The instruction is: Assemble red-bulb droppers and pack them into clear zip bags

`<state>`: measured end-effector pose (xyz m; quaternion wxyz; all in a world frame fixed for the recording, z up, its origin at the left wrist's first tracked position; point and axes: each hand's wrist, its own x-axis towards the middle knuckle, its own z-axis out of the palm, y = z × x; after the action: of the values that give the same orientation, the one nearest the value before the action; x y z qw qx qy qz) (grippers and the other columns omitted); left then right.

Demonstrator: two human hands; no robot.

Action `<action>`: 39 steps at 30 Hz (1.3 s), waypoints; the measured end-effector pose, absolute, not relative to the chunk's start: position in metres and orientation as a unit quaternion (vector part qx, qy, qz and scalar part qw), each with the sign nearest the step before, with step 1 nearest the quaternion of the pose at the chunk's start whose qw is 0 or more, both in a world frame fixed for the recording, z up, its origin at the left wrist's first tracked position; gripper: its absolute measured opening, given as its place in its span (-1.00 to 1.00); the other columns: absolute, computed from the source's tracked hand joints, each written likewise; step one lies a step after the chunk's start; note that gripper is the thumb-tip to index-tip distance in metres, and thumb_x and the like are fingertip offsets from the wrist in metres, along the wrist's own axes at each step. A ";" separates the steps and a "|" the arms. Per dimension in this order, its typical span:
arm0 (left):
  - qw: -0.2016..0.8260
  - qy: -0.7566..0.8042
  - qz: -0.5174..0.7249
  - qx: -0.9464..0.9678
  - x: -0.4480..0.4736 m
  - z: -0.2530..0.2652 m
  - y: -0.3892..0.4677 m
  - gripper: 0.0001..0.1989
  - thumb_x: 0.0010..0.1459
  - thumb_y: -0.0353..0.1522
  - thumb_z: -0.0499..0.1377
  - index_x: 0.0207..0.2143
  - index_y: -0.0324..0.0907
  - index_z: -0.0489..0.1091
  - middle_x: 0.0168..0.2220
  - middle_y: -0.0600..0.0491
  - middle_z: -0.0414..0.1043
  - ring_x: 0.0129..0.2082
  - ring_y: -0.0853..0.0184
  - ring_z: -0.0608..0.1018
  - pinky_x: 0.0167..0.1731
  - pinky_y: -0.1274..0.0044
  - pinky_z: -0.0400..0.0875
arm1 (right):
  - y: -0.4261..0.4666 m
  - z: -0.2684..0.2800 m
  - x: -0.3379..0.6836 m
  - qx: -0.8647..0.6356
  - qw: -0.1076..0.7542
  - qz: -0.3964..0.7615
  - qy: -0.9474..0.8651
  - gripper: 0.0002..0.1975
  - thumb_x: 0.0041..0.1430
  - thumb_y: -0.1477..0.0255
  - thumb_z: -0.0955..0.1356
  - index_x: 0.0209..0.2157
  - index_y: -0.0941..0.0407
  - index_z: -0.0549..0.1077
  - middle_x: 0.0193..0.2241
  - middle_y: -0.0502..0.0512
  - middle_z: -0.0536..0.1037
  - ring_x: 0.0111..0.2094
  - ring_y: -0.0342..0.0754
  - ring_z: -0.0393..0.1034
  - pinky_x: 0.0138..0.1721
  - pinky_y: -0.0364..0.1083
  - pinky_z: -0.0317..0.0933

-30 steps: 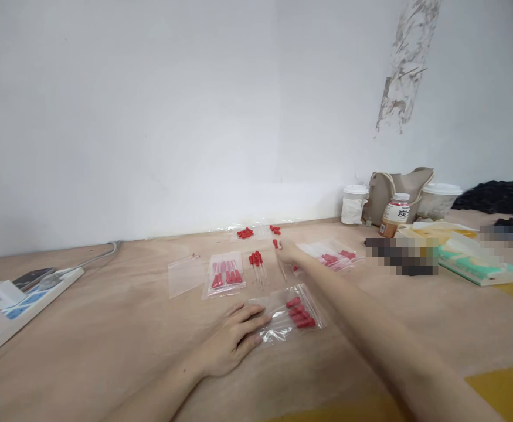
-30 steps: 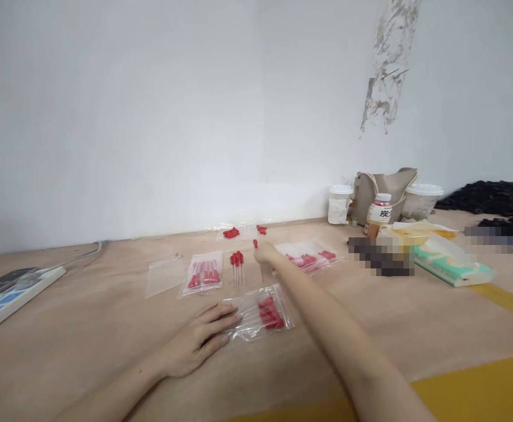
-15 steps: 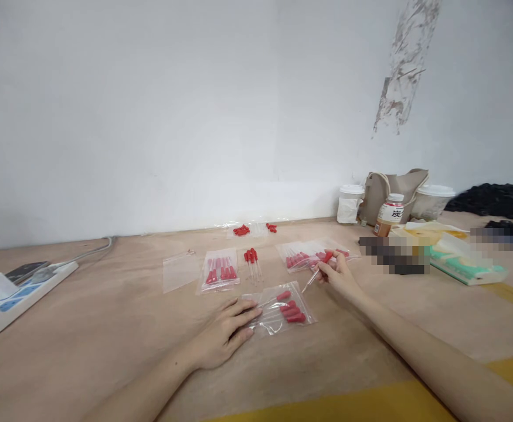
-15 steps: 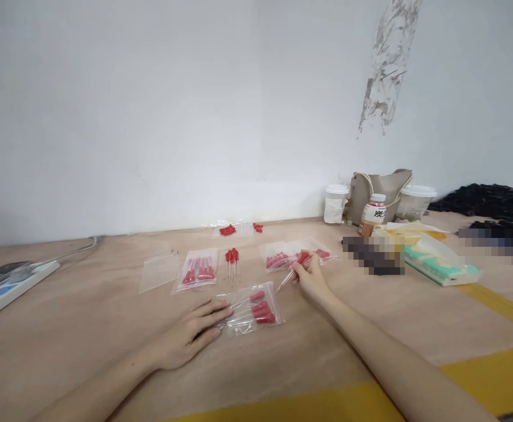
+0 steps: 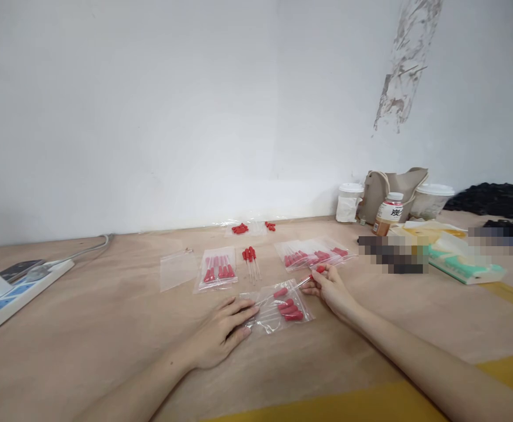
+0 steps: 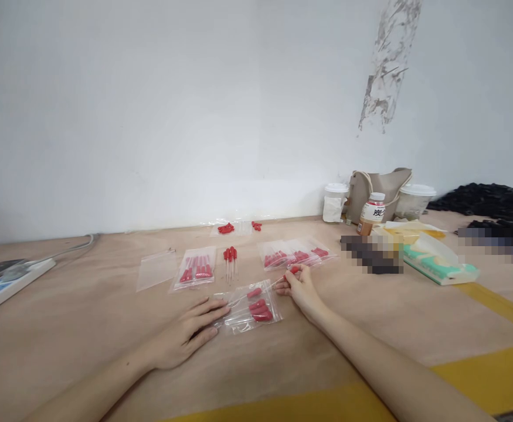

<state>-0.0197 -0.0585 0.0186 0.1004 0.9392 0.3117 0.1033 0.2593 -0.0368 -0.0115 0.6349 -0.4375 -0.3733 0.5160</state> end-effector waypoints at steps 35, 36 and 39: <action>0.113 0.283 0.096 0.948 -0.017 0.021 -0.061 -0.58 0.25 -0.27 -0.14 0.16 0.06 -0.09 0.16 0.21 0.02 0.18 0.28 -0.02 0.14 0.30 -0.13 | -0.035 -0.007 0.257 -0.471 0.376 0.459 -0.652 -0.69 -0.18 0.22 0.39 -0.54 0.21 0.40 -0.56 0.02 0.46 -0.50 -0.14 0.33 -0.45 -0.17 0.17; 0.111 0.284 0.099 0.947 -0.017 0.022 -0.062 -0.57 0.24 -0.26 -0.14 0.16 0.06 -0.10 0.17 0.20 0.00 0.19 0.28 -0.02 0.14 0.30 -0.14 | -0.037 -0.006 0.257 -0.455 0.377 0.469 -0.656 -0.69 -0.17 0.21 0.39 -0.53 0.20 0.39 -0.57 0.01 0.46 -0.51 -0.15 0.32 -0.46 -0.17 0.17; 0.090 0.308 0.124 0.939 -0.018 0.020 -0.060 -0.56 0.25 -0.25 -0.15 0.17 0.02 -0.10 0.19 0.16 -0.05 0.19 0.28 -0.03 0.14 0.30 -0.15 | -0.042 -0.001 0.259 -0.428 0.394 0.517 -0.628 -0.68 -0.13 0.19 0.37 -0.45 0.18 0.37 -0.60 -0.04 0.42 -0.60 -0.19 0.28 -0.53 -0.19 0.16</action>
<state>-0.0175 -0.0599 0.0200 0.0903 0.9389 0.3081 0.1236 0.2591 -0.0421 -0.0008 0.3939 -0.4275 -0.6284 0.5169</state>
